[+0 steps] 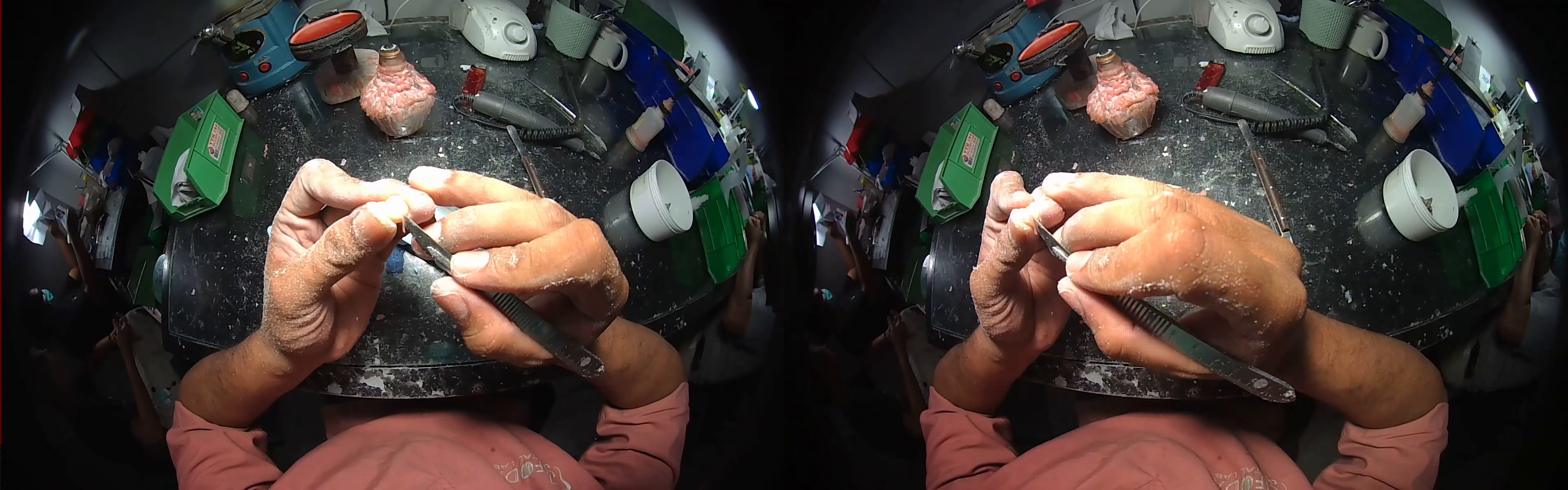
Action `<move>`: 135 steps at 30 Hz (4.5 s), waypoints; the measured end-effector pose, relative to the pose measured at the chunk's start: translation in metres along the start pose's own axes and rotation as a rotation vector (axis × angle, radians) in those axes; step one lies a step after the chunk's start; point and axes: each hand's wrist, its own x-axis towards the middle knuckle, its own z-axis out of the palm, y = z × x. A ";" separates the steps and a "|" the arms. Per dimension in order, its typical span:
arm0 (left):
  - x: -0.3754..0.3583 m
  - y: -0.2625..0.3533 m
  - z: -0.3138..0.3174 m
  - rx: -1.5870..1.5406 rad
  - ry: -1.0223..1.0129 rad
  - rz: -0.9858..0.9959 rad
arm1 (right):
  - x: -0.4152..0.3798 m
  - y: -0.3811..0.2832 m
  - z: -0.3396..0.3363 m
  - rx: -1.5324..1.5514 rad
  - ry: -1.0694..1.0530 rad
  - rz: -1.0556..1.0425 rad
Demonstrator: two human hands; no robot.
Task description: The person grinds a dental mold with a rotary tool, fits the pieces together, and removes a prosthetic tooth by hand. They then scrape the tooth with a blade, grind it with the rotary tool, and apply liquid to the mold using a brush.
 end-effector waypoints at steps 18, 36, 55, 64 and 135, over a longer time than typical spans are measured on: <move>0.011 0.003 -0.007 0.287 -0.113 0.196 | -0.021 -0.008 0.016 0.288 0.298 0.268; 0.018 0.016 -0.011 0.814 -0.280 0.434 | -0.019 0.004 0.017 0.285 0.308 0.121; -0.013 0.092 -0.055 0.800 -0.034 0.360 | -0.012 0.028 -0.014 -0.208 0.063 0.297; -0.061 0.085 -0.065 1.110 0.323 0.188 | -0.023 0.042 -0.020 -0.700 -0.292 0.701; 0.032 0.035 -0.024 0.411 0.065 -0.078 | -0.027 0.056 -0.123 -1.204 -0.189 1.159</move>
